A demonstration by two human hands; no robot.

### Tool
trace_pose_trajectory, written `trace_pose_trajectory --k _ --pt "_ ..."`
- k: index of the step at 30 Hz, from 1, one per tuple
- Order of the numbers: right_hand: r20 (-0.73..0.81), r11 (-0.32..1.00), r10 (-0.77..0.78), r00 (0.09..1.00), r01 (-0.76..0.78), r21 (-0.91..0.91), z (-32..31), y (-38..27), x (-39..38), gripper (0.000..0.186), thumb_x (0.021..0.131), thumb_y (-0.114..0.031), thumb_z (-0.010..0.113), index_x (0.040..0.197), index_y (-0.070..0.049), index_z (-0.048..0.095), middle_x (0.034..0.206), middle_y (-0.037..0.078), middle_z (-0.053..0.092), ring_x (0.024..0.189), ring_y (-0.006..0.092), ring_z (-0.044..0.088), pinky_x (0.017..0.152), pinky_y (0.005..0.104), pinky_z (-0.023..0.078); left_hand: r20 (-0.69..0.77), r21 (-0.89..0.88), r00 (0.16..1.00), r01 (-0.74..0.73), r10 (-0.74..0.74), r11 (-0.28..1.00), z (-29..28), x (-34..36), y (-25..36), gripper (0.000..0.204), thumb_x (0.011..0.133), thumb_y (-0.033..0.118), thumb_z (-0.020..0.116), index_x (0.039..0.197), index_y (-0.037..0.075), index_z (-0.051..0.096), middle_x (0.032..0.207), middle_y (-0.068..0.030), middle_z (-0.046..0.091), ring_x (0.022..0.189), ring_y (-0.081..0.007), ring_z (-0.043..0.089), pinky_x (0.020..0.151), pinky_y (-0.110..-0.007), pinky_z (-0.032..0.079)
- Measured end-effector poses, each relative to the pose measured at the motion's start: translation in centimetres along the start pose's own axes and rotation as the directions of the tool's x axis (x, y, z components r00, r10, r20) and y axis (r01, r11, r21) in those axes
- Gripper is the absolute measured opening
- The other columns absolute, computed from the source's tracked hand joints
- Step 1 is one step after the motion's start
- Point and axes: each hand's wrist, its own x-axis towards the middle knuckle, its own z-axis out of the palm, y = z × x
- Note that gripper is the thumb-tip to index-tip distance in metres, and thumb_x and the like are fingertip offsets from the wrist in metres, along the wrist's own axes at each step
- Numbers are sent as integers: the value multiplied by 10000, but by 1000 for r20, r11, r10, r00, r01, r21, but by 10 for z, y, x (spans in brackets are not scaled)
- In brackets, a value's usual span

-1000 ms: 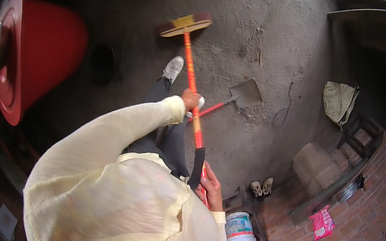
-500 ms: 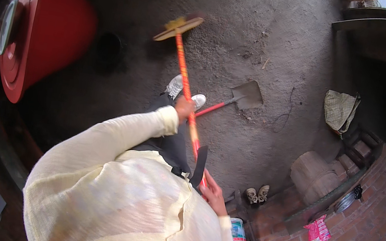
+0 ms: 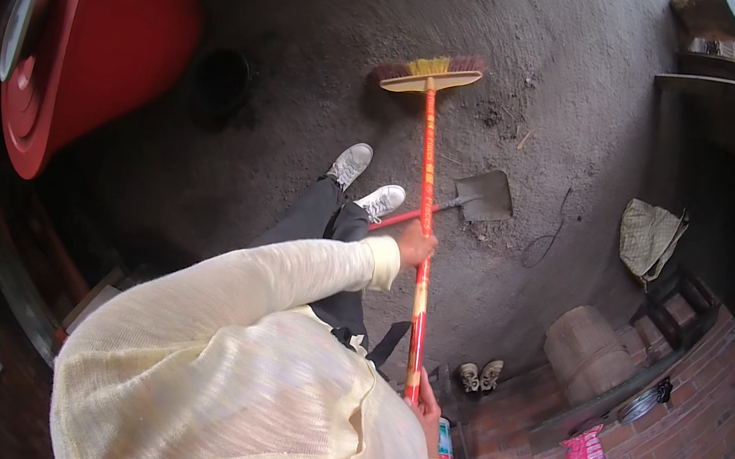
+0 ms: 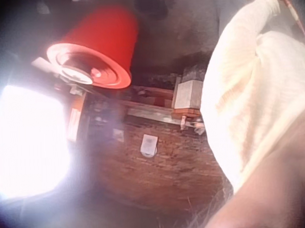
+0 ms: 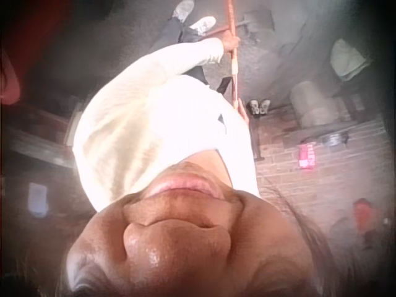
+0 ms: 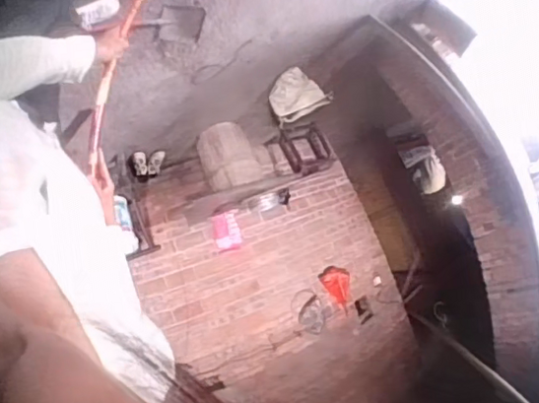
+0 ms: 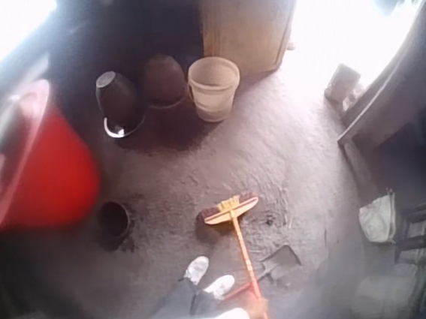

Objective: The person sweeps a concrete floor with a broom, moving debris toward a central area. They briefly pause to touch their face, then continue sweeping around various items including buckets and a red container. The person later picks up a bag and places it on the floor.

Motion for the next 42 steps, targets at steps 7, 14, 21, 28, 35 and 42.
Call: trace_pose_trajectory --k 7,14,21,28,35,42 --pt "340 992 96 936 -63 -106 81 -73 75 559 875 -88 543 1389 -72 324 864 -8 562 694 48 513 599 189 419 -267 -216 964 -61 1 974 -157 25 48 140 779 84 542 854 -29 511 726 -145 574 628 -204 579 528 -376 455" --pt "366 998 67 928 -59 -34 152 -74 125 523 883 -65 531 1377 -111 362 739 -13 554 576 39 483 506 186 392 -409 -174 896 111 -174 978 -246 63 54 125 776 68 533 752 -54 538 643 -146 545 572 -241 570 494 -405 438" --pt "98 994 93 991 -87 -66 57 -52 -21 644 838 -95 616 1401 -84 303 832 -43 515 656 35 451 552 182 360 -51 15 995 -81 82 997 -47 12 -38 158 744 104 541 810 -39 528 613 -105 523 536 -207 539 462 -371 403" --pt "44 939 -65 997 76 -335 65 -34 -44 597 819 -192 620 1357 -110 376 1086 131 603 985 194 567 836 306 435 76 317 948 -317 309 894 -39 -21 0 246 767 166 526 585 2 510 527 -99 528 458 -198 529 422 -366 395" --pt "-143 674 -537 832 321 -665 100 -87 27 362 774 -119 505 1135 -90 504 827 252 602 830 422 594 702 479 465 504 369 656 -752 563 546 -140 -130 213 259 789 223 604 921 0 590 785 -159 623 740 -283 620 674 -341 495" --pt "-42 658 -497 867 345 -669 79 -83 82 349 752 -104 495 1098 -64 504 925 265 602 913 424 583 768 477 458 856 427 515 -745 36 512 -251 -305 343 260 767 138 623 986 -1 609 923 -143 643 832 -214 629 746 -331 486"
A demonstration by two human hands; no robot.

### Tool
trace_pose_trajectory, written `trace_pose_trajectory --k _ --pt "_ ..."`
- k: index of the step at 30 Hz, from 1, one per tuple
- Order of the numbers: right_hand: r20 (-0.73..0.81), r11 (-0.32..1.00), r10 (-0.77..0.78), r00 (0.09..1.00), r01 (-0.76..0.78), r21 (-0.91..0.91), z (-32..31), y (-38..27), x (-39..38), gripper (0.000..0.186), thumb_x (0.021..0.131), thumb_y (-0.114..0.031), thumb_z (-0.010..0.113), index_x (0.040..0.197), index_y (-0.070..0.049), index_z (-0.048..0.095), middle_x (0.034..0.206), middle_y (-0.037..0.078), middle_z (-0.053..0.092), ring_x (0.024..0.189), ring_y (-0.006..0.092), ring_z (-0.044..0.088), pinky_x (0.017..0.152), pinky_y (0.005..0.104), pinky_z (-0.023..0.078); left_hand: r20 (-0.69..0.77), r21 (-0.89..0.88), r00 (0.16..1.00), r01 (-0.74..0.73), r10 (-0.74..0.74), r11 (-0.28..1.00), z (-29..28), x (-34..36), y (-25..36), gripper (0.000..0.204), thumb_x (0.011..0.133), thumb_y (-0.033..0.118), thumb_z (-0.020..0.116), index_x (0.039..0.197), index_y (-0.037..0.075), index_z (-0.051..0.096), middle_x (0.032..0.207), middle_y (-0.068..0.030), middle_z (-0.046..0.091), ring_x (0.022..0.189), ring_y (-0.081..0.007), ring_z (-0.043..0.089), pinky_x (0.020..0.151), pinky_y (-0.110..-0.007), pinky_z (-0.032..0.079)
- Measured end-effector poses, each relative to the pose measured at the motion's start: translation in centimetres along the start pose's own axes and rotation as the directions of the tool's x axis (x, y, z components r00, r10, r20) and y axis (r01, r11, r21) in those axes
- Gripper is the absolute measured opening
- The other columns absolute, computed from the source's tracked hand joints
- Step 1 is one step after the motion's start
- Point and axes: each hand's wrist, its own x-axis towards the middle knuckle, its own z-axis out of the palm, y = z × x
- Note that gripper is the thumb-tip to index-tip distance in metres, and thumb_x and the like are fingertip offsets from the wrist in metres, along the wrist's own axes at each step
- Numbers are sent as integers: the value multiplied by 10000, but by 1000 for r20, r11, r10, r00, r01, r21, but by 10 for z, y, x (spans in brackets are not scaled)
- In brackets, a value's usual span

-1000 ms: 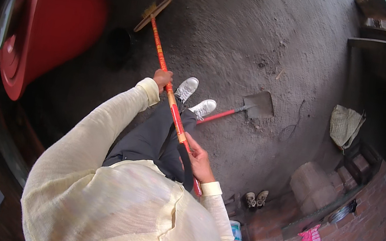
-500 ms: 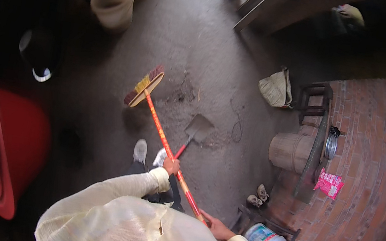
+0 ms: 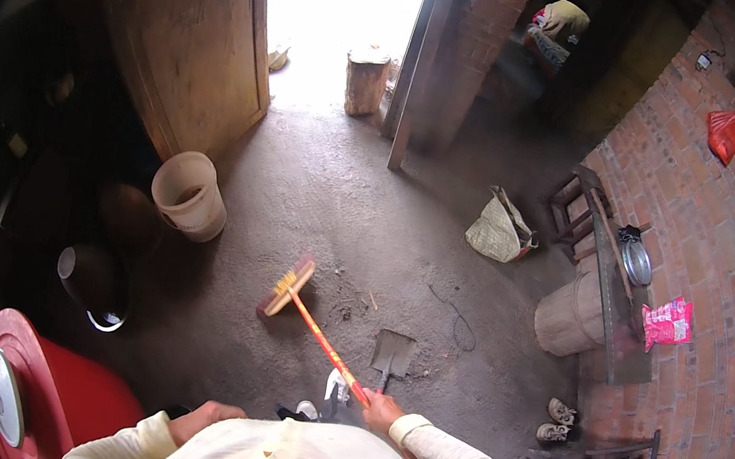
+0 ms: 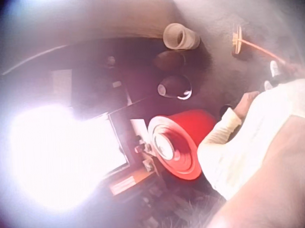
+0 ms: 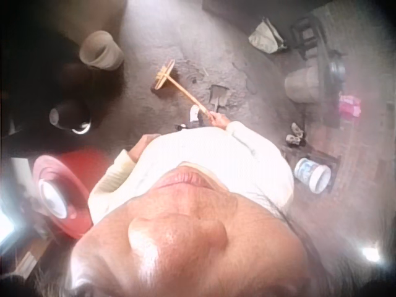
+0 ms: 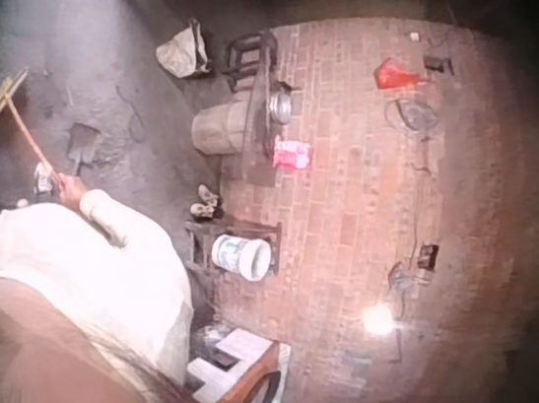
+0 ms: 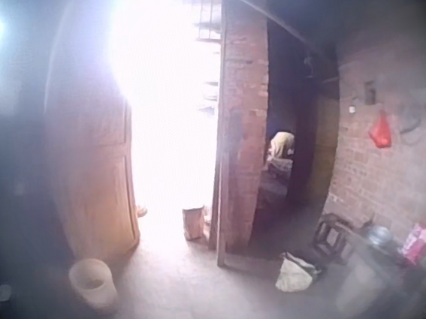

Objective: The person sweeps a concrete floor with a broom, moving debris toward a central area. They briefly pause to touch their face, then continue sweeping around various items including buckets and a red container. The person later picks up a bag and places it on the floor.

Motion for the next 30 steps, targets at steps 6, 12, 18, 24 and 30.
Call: trace_pose_trajectory --k 6,12,18,24,30 --pt "131 991 -72 989 56 121 -13 30 50 420 798 -261 566 1176 -93 496 1005 234 608 976 394 574 785 451 451 -8 -272 982 178 -187 946 -28 -13 66 390 818 194 642 1132 -24 563 1072 -106 612 997 -149 536 911 -306 397" --pt "110 941 -81 991 40 336 -21 87 120 484 828 -458 542 1173 -118 523 1029 200 615 1007 374 568 819 426 438 -212 -222 973 38 -87 974 -44 28 28 378 830 155 598 1152 -35 543 1155 -138 586 1074 -212 535 924 -318 409" --pt "205 986 -102 974 71 151 -110 4 137 479 800 -405 598 1208 -163 534 1066 164 623 993 333 595 829 404 459 -219 -338 961 86 -167 937 -69 67 23 363 835 144 595 1147 -33 541 1124 -131 588 1065 -203 532 939 -317 394" --pt "60 987 -116 991 109 119 -188 -36 145 620 730 -133 601 1322 -76 425 925 182 646 720 200 634 666 328 504 -242 -392 970 -75 -24 917 -105 107 40 343 836 135 591 1132 -33 546 1118 -123 585 1073 -200 526 946 -314 385" --pt "-30 963 -138 990 142 228 -201 -90 191 576 753 -60 567 1307 -16 418 1026 172 619 829 156 606 739 293 481 -468 288 876 25 118 957 -169 160 51 201 724 132 627 877 5 604 783 -160 604 714 -325 627 621 -351 492"
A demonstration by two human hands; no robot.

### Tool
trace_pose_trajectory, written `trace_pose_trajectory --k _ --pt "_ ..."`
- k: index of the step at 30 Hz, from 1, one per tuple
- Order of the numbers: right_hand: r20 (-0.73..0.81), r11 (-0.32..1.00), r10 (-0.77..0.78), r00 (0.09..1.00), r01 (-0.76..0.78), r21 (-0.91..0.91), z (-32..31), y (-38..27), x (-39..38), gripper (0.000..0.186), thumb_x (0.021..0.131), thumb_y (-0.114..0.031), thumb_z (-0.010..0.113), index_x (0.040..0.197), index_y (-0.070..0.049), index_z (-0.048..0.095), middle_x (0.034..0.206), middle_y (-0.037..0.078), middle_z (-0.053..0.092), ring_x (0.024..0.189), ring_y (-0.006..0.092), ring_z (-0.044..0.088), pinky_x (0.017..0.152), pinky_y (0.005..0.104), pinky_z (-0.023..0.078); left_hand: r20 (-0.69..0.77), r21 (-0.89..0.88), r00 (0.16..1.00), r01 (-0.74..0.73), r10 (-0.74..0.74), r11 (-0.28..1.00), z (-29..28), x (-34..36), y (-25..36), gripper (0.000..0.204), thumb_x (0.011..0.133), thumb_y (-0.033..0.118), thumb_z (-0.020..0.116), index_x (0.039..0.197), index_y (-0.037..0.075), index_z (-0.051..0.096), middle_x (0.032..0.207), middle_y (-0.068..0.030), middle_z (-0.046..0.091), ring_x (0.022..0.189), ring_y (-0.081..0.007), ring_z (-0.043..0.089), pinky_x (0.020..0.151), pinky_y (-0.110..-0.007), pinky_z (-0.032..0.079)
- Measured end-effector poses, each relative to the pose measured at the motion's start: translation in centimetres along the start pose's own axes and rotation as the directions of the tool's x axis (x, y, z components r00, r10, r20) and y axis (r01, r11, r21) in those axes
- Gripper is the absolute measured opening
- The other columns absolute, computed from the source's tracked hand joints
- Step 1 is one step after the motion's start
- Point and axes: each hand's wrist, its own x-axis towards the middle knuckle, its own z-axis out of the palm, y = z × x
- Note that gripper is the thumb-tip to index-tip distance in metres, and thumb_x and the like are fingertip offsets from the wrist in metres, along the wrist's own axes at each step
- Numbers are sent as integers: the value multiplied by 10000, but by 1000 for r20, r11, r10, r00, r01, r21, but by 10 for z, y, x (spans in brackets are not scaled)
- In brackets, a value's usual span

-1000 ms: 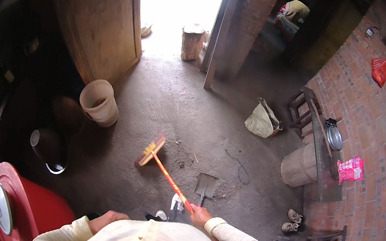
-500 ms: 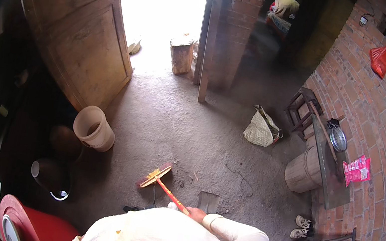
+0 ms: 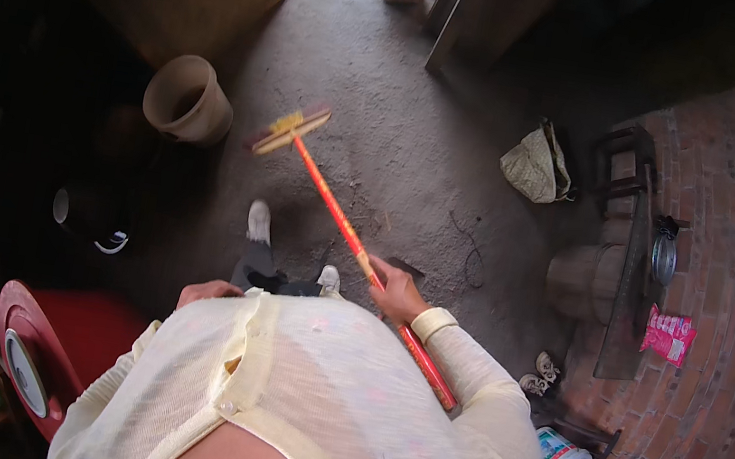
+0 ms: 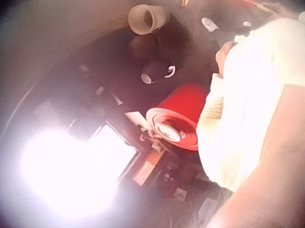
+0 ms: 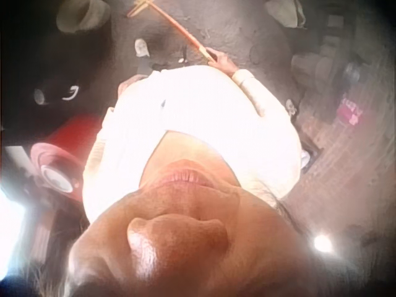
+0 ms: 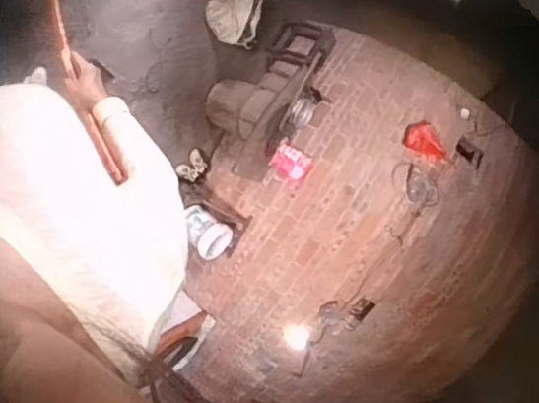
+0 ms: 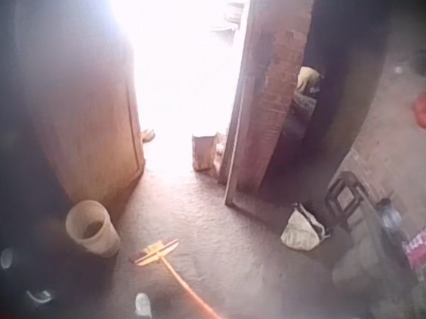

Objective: The person sweeps a concrete floor with a broom, moving debris toward a central area. They briefly pause to touch their face, then continue sweeping around various items including buckets and a red container. The person later picks up a bag and places it on the floor.

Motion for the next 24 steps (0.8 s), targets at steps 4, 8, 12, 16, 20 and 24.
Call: trace_pose_trajectory --k 4,8,12,16,20,24 --pt "-81 1000 10 997 -8 20 11 -31 75 547 767 -40 567 1299 -35 444 908 122 634 785 134 588 706 278 477 23 5 995 -98 98 995 -54 51 -23 218 717 158 630 886 21 612 841 -141 586 736 -340 612 606 -365 493" --pt "-160 997 -61 985 53 -51 21 -65 174 521 765 -54 561 1278 -40 469 775 83 617 647 102 551 584 270 465 95 -129 978 -172 185 977 -120 99 -76 223 773 159 599 954 32 625 804 -98 579 754 -194 606 649 -283 480" --pt "-177 997 -66 982 58 -54 26 -103 311 520 758 -86 567 1266 -32 471 763 104 614 648 114 566 590 284 472 177 -378 984 39 30 925 -193 127 -125 232 844 185 541 960 -7 602 774 -87 562 697 -187 583 655 -277 460" --pt "-154 990 -34 987 12 -139 27 -155 454 455 755 -90 526 1209 -64 501 874 252 608 836 399 598 735 433 472 182 -577 982 61 56 815 -220 150 -189 242 849 185 555 979 -14 599 782 -80 557 705 -174 572 660 -272 453" --pt "-61 943 -33 998 11 -333 34 -149 530 404 770 -93 489 1174 -92 501 851 265 592 823 434 572 714 483 450 235 -559 968 61 88 827 -232 182 -239 250 847 184 572 993 -16 598 794 -73 554 712 -162 564 663 -269 449" --pt "-45 937 170 984 -176 -303 29 -114 472 523 795 -110 473 1307 -195 411 870 277 589 823 445 574 731 495 449 290 -582 957 155 26 798 -255 206 -247 266 839 185 596 1013 -17 599 821 -69 556 737 -150 558 678 -262 443"
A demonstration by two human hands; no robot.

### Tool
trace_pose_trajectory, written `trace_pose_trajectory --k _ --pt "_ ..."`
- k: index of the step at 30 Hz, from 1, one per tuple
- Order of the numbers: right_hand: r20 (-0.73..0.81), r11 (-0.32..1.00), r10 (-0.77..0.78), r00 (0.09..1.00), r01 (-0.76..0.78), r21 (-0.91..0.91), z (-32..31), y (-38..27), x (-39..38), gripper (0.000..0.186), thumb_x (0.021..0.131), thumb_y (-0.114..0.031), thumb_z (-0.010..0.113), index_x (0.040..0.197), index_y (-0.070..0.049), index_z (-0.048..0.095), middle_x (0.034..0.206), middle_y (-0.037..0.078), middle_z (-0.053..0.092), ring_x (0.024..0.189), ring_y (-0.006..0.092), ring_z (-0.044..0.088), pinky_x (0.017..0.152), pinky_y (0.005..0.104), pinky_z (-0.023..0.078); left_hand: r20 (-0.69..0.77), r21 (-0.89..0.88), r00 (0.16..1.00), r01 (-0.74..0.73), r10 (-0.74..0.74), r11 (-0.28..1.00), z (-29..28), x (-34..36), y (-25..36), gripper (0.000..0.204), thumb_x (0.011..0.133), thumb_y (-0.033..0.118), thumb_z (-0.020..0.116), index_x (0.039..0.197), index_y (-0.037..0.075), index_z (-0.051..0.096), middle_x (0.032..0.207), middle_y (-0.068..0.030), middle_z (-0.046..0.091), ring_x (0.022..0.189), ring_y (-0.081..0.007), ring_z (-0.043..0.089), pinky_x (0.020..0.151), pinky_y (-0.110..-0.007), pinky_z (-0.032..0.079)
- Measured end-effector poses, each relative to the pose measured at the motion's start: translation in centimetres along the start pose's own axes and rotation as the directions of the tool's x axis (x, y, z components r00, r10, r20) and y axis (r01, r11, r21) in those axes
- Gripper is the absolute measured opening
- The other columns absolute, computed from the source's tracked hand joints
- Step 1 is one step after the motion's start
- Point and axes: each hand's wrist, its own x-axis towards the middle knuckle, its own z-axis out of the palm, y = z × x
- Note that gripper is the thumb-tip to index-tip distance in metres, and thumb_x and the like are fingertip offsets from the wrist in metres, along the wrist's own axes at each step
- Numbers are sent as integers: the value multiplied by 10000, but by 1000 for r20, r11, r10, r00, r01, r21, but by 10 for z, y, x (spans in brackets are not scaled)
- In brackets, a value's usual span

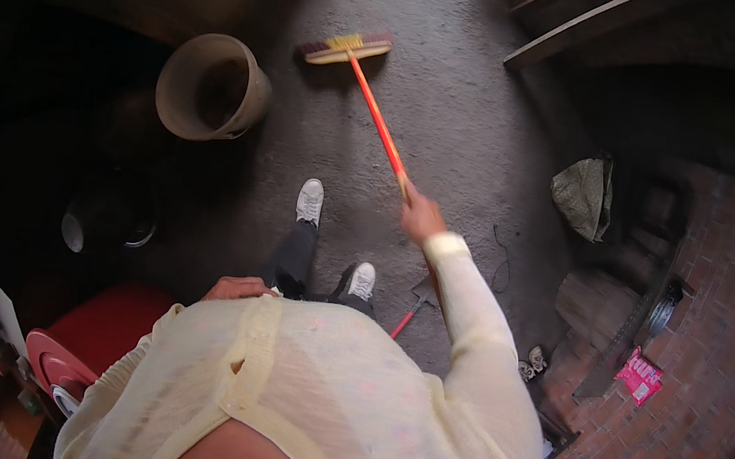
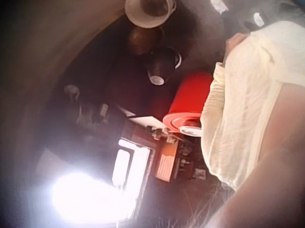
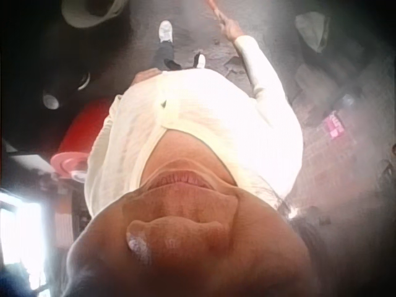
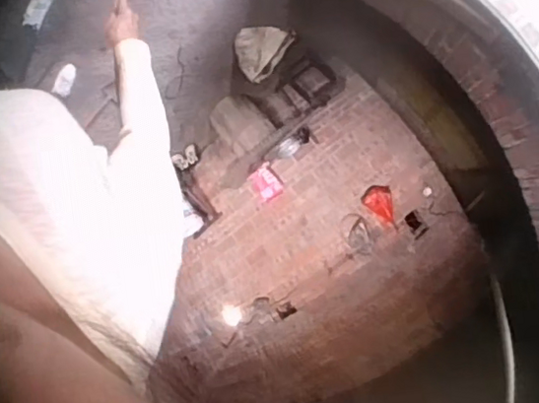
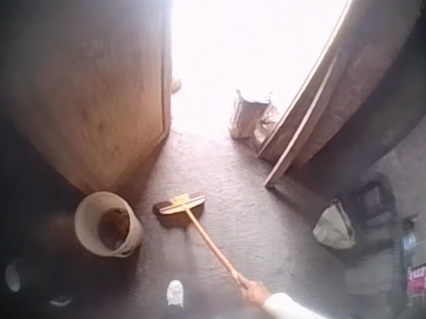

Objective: The person sweeps a concrete floor with a broom, moving debris toward a central area. They briefly pause to touch their face, then continue sweeping around various items including buckets and a red container. The person later picks up a bag and places it on the floor.

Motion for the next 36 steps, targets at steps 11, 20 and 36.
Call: trace_pose_trajectory --k 11,20,36 --pt "34 916 400 916 -401 27 -83 41 -240 483 803 -121 546 1280 -86 477 869 206 642 850 280 648 748 358 482 41 128 998 47 -52 991 -33 35 88 281 784 147 611 1036 22 626 944 -91 567 908 -182 562 785 -271 440" --pt "-302 988 83 950 -37 152 -106 80 -69 479 773 -119 533 1247 -65 484 1000 265 594 977 401 569 828 412 461 -120 465 980 194 -156 864 -17 75 134 254 764 89 602 1012 37 623 900 -107 571 778 -223 569 697 -288 471" --pt "-139 900 436 889 -435 40 -92 182 -184 481 819 -132 502 1298 -123 451 896 297 583 858 456 573 766 486 458 106 542 994 -35 -27 839 3 193 173 165 835 127 583 956 17 602 797 -54 526 713 -151 540 660 -242 444"
